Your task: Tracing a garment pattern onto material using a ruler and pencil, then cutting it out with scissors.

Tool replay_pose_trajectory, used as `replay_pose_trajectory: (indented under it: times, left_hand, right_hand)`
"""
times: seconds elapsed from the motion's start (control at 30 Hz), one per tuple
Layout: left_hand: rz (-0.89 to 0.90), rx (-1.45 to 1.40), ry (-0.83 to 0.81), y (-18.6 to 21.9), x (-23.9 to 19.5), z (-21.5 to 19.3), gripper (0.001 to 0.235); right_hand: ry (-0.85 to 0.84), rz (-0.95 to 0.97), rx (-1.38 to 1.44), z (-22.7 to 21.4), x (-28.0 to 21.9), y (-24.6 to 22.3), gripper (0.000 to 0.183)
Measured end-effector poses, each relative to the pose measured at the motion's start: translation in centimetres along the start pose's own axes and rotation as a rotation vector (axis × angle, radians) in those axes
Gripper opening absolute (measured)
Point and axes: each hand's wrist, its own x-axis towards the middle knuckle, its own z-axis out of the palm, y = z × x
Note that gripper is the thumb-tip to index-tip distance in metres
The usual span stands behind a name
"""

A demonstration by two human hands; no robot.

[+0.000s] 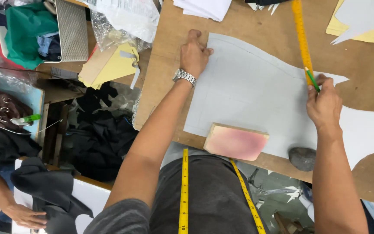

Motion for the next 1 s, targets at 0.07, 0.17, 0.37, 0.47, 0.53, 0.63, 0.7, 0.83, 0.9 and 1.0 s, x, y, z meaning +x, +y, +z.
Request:
replay_pose_trajectory:
  times: [0.07, 0.17, 0.37, 0.47, 0.53, 0.63, 0.7, 0.83, 0.9, 1.0]
  left_hand:
    - [-0.018, 0.016, -0.023, 0.7, 0.0, -0.4, 0.069]
    - [-0.014, 0.075, -0.049, 1.4, 0.5, -0.4, 0.082]
    - [-0.096, 0.107, -0.098, 2.5, 2.3, -0.9, 0.082]
    - [-0.107, 0.093, -0.109, 2.1, 2.8, -0.9, 0.077]
    - [-0.121, 0.086, -0.125, 1.3, 2.9, -0.6, 0.075]
    - [-0.001, -0.029, -0.053, -0.6, 2.6, 0.2, 0.082]
    - [0.204, 0.004, 0.057, -1.9, 1.6, 0.1, 0.058]
    - [0.346, -0.127, 0.040, 2.3, -10.5, -5.5, 0.024]
    - [0.201, -0.501, -0.285, 4.6, -18.1, -5.0, 0.059]
    - [-0.045, -0.686, -0.261, 4.6, -21.6, -3.6, 0.040]
  right_hand:
    - [0.025, -0.012, 0.060, -0.5, -0.9, -1.6, 0.028]
    - [0.122, -0.044, 0.161, 0.6, -1.9, -2.0, 0.023]
    - [0.010, 0.118, 0.619, 6.1, -7.1, -9.0, 0.025]
    - [-0.171, 0.209, 0.857, 7.9, -9.9, -16.5, 0.021]
    - [-0.249, 0.262, 0.971, 9.0, -10.8, -20.5, 0.018]
    - [-0.305, 0.379, 1.142, 10.7, -10.6, -23.2, 0.024]
    - [-0.214, 0.205, 0.604, 11.7, -10.2, -22.8, 0.036]
    - [-0.186, 0.214, 0.525, 10.3, -10.9, -23.1, 0.028]
    - [-0.276, 0.070, 0.621, 12.4, -11.1, -22.4, 0.027]
    - [-0.238, -0.482, 0.143, 13.8, -9.2, -22.3, 0.020]
